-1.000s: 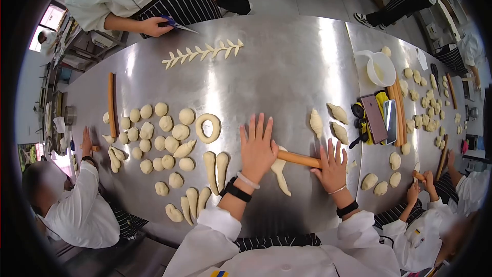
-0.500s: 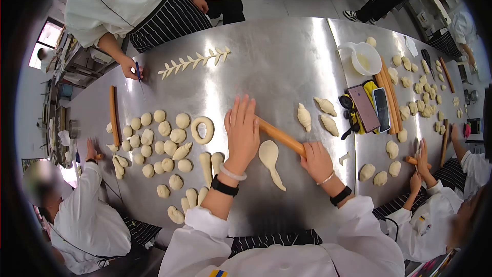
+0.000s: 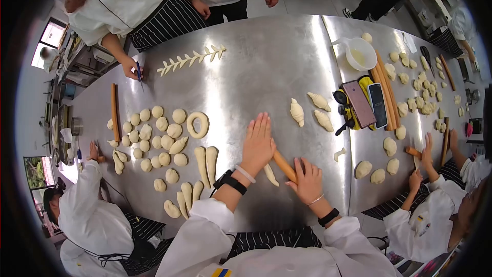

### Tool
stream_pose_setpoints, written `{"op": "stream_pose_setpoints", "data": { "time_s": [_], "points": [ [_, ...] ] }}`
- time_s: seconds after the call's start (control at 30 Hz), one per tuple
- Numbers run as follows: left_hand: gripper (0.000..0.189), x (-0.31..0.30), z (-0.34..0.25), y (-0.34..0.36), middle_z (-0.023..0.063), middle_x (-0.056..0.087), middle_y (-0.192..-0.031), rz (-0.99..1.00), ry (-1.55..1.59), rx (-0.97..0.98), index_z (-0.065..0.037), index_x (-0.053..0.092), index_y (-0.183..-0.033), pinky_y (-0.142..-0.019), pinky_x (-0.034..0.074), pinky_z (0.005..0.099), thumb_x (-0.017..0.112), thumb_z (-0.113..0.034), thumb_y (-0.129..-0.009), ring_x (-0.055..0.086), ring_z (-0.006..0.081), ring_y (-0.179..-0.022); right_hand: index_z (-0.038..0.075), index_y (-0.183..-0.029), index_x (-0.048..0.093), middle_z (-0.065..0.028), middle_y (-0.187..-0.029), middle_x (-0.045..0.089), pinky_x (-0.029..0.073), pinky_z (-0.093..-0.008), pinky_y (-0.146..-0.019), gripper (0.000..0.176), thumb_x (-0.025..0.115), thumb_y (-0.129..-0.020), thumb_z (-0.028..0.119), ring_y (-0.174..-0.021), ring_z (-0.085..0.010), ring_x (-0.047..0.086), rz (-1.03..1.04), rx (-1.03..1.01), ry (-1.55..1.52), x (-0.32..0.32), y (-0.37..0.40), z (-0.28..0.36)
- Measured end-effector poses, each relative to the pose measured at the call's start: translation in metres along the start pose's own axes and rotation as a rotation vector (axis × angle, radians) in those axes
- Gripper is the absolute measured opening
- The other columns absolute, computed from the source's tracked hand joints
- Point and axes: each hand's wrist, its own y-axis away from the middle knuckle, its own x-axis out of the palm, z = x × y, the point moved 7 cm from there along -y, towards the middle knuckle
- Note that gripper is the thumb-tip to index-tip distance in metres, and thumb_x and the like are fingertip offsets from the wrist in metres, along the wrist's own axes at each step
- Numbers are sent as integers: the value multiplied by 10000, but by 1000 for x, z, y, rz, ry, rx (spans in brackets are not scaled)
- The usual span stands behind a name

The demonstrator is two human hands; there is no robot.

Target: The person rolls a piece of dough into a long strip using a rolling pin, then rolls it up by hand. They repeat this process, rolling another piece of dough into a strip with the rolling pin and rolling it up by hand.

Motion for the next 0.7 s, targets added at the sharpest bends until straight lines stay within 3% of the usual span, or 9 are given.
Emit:
{"op": "stream_pose_setpoints", "data": {
  "time_s": [0.1,0.3,0.4,0.5,0.57,0.6,0.63,0.67,0.7],
  "points": [
    [576,10,-8,-21,164,344,-1434,-10,-35,-4,44,374,-1345,-1122,179,478,506,-167,-826,254,316,-1365,57,-1257,486,-123,-1193,484,379,-403,-827,679,713,-703,379,-1001,-299,477,17,15,2,3,-2,-16],
    [602,1,-24,-52,169,361,-1417,-72,15,-70,14,339,-1374,-1104,173,527,531,-207,-848,239,346,-1362,16,-1188,496,-166,-1107,523,398,-428,-821,497,667,-780,243,-955,-332,499,77,67,-19,20,-5,-36],
    [595,-36,-20,-33,172,365,-1403,-176,159,-92,4,368,-1353,-1098,182,527,570,-248,-853,265,352,-1346,-12,-1174,482,-202,-950,580,433,-435,-768,408,607,-836,179,-848,-364,545,128,182,-344,2,-20,-51],
    [589,-80,-1,7,156,428,-1324,-166,134,-63,-23,440,-1295,-1081,214,525,626,-306,-812,339,317,-1298,0,-1177,485,-180,-963,587,437,-432,-758,394,598,-842,174,-876,-341,556,358,275,-618,-30,-45,-47],
    [568,-105,7,49,138,495,-1220,-242,-5,-145,-36,486,-1242,-1051,262,506,669,-294,-771,412,284,-1220,42,-1155,518,-126,-950,593,428,-400,-777,369,618,-825,174,-904,-275,571,288,-193,-181,-49,-68,-20],
    [544,-113,13,69,127,533,-1154,-285,-82,-229,-40,509,-1212,-1031,297,485,687,-272,-753,460,270,-1162,42,-1155,518,-126,-950,593,428,-400,-777,369,618,-825,174,-904,-275,571,296,-205,-180,-52,-81,-15],
    [544,-112,20,87,127,533,-1154,-282,-83,-244,-40,509,-1212,-1031,297,485,687,-272,-753,460,270,-1162,65,-1140,532,-95,-949,595,417,-387,-792,365,632,-809,182,-911,-250,570,299,-399,-97,-55,-90,4],
    [508,-102,26,102,116,547,-1107,-197,-27,-232,-39,527,-1176,-989,335,454,695,-242,-742,490,263,-1094,87,-1125,547,-64,-947,596,406,-374,-808,362,647,-793,190,-917,-225,569,299,-595,-11,-56,-93,22],
    [471,-90,26,114,104,561,-1061,-117,30,-222,-37,545,-1139,-948,373,424,703,-212,-731,520,257,-1027,87,-1125,547,-64,-947,596,406,-374,-808,362,647,-793,190,-917,-225,569,309,-611,-10,-53,-99,30]
  ]
}}
